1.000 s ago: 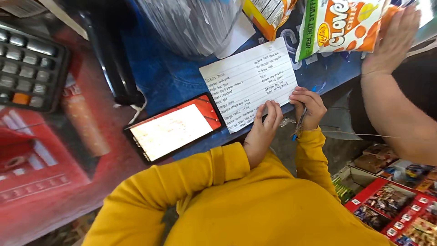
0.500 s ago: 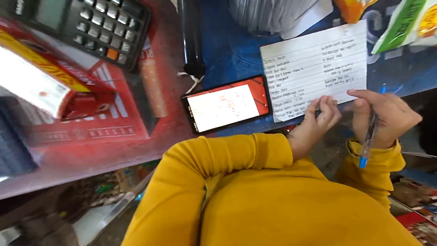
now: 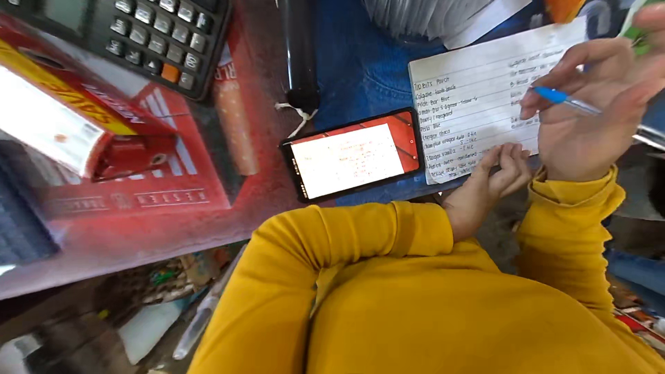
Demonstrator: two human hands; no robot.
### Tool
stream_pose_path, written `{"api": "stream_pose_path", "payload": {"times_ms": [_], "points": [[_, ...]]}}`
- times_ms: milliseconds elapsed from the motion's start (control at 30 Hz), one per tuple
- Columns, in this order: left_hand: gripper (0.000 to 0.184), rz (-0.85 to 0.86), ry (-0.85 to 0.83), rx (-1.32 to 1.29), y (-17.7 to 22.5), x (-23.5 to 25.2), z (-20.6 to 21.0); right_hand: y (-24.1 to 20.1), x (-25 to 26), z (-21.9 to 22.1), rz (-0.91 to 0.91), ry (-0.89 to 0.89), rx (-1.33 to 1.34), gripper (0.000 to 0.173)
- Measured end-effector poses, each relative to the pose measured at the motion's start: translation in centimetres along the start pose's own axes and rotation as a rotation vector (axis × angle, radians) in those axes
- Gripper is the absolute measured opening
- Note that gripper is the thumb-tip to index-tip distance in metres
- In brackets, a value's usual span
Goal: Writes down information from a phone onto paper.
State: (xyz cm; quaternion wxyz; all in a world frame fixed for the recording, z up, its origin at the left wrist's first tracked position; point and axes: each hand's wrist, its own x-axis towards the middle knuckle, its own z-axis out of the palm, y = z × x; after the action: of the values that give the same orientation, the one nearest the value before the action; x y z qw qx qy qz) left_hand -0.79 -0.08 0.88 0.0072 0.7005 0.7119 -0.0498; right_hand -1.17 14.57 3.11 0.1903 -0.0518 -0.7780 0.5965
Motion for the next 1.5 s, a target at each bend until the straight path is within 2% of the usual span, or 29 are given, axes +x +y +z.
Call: {"api": "stream_pose_path", "payload": {"times_ms": [100, 167, 500, 533, 567, 600, 633, 667, 700, 767, 867, 1033, 1167, 1233, 1333, 1500], "points": [[0.053, 0.014, -0.012, -0.002, -0.1, 0.1, 0.0, 1.4, -0.4, -2.0, 0.058, 0.04, 0.061, 0.042], [0.056, 0.039, -0.046, -0.043, -0.4, 0.1, -0.3, 2.0, -0.7, -2.9, 0.046, 0.065, 0.074, 0.033], [0.062, 0.026, -0.08, -0.056, 0.1, 0.2, 0.3, 3.8, -1.6, -4.2, -0.02, 0.205, 0.053, 0.034], [0.06, -0.042, 0.041, -0.07, 1.3, 0.3, 2.4, 3.8, -1.5, -4.2, -0.011, 0.217, 0.056, 0.034], [0.058, -0.128, 0.296, -0.13, 2.8, 1.0, 5.9, 3.8, -1.5, -4.2, -0.007, 0.228, 0.068, 0.032], [0.056, -0.174, 0.405, -0.123, 3.5, 1.5, 7.4, 3.8, -1.5, -4.2, -0.004, 0.243, 0.085, 0.028], [0.056, -0.159, 0.307, -0.086, 3.0, 1.1, 6.0, 3.8, -1.5, -4.2, -0.003, 0.266, 0.113, 0.02], [0.057, -0.088, 0.082, -0.016, 1.6, 0.5, 2.7, 3.8, -1.6, -4.3, -0.003, 0.286, 0.147, 0.013], [0.057, -0.028, -0.03, 0.007, 0.5, 0.3, 0.6, 3.9, -1.6, -4.4, -0.003, 0.317, 0.187, 0.01], [0.061, 0.026, -0.068, -0.072, -0.3, 0.1, -0.3, 3.8, -1.7, -4.5, 0.006, 0.367, 0.253, 0.014], [0.064, 0.014, -0.036, -0.095, -0.1, 0.1, 0.1, 3.9, -1.7, -4.5, -0.008, 0.383, 0.269, 0.015], [0.069, 0.046, -0.08, -0.125, -0.3, 0.1, 0.0, 3.8, -1.5, -4.5, -0.101, 0.253, 0.132, 0.002], [0.062, 0.025, -0.032, -0.048, -0.1, -0.1, 0.2, 2.5, -1.4, -3.8, -0.002, 0.174, -0.007, 0.047], [0.061, -0.019, 0.041, -0.027, 0.1, -0.1, 0.5, 2.1, -1.5, -3.4, 0.077, 0.193, -0.03, 0.058], [0.06, -0.056, 0.065, -0.025, 0.5, -0.1, 0.8, 1.8, -1.3, -2.5, 0.13, 0.262, -0.087, 0.058], [0.061, -0.069, 0.033, -0.039, 0.8, -0.1, 1.1, 1.9, -1.2, -0.5, 0.079, 0.328, -0.16, 0.048]]}}
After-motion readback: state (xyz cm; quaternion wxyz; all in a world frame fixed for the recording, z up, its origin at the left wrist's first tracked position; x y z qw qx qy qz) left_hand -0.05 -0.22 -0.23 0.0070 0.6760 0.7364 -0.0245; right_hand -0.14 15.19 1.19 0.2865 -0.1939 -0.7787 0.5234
